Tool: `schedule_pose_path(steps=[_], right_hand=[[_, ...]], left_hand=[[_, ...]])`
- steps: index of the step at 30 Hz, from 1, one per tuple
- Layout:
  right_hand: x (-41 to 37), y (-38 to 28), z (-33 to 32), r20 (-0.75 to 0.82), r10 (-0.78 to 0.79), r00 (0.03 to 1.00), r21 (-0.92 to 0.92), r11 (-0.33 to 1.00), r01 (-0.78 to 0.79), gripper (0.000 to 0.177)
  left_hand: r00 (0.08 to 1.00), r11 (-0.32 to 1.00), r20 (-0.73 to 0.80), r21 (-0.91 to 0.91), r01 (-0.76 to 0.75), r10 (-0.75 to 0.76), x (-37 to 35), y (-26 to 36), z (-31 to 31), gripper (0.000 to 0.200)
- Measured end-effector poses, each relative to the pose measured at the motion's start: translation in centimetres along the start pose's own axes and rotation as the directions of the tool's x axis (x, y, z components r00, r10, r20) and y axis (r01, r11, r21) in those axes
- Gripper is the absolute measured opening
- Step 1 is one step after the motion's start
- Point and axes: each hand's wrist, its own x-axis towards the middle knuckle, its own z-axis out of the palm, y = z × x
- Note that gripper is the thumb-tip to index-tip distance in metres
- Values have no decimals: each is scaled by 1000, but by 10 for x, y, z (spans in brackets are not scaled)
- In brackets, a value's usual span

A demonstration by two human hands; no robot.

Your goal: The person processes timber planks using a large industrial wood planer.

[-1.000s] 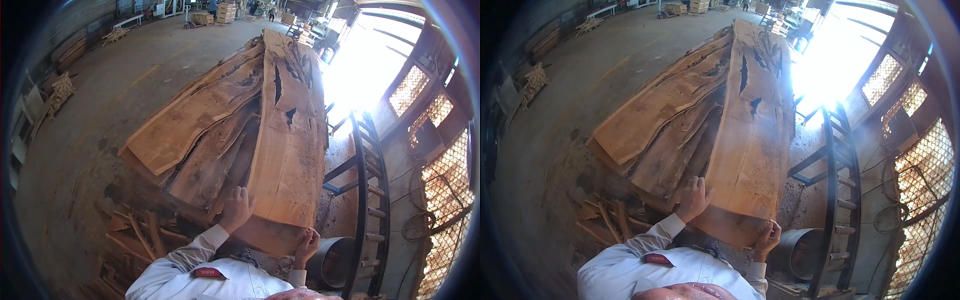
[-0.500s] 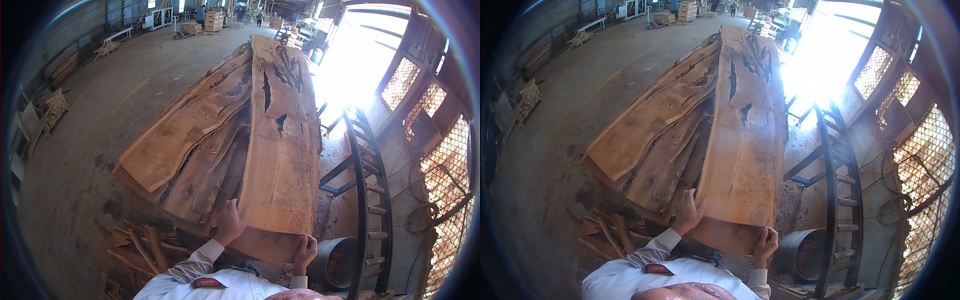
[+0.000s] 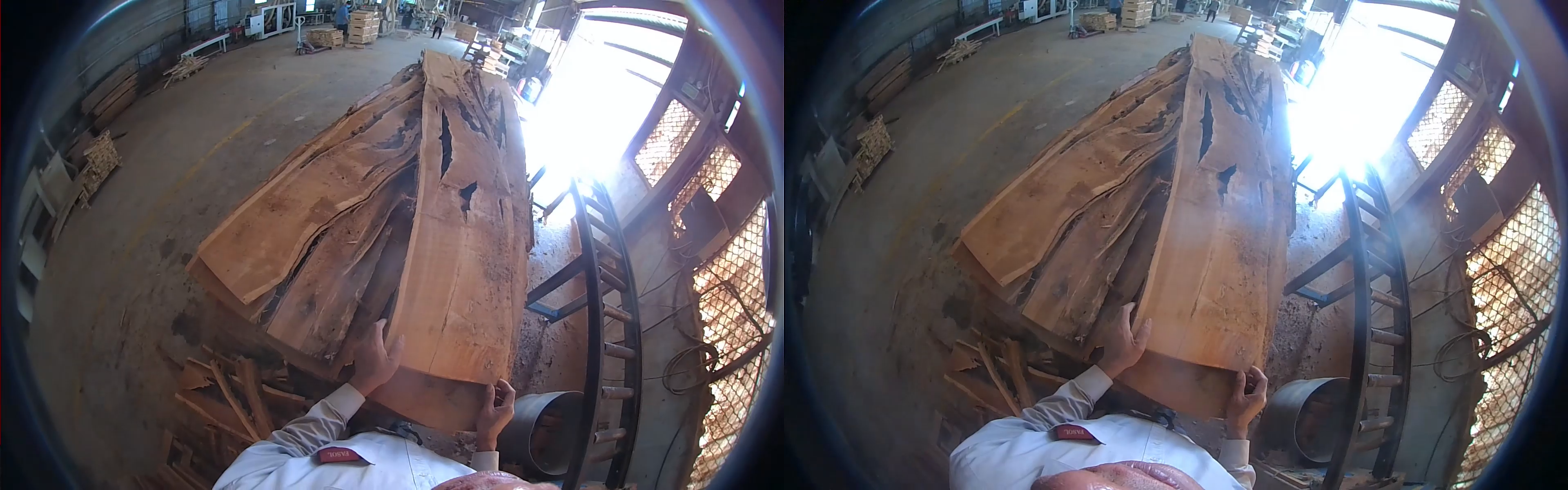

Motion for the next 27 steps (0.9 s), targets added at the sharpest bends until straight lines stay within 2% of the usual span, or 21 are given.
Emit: schedule_pose_path(steps=[5, 8, 27], right_hand=[[3, -2, 0, 7, 45, 999, 18, 999, -45, 29], [4, 3, 3, -42, 0, 999, 27, 1000, 2, 24], [5, 5, 1, -30, 13, 999, 8, 1000, -12, 28]], left_hand=[[1000, 999, 3, -46, 27, -27, -1, 0, 2, 53], [999, 997, 12, -63, 46, -45, -1, -1, 3, 53], [999, 999, 44, -45, 30, -28, 1, 1, 1, 55]])
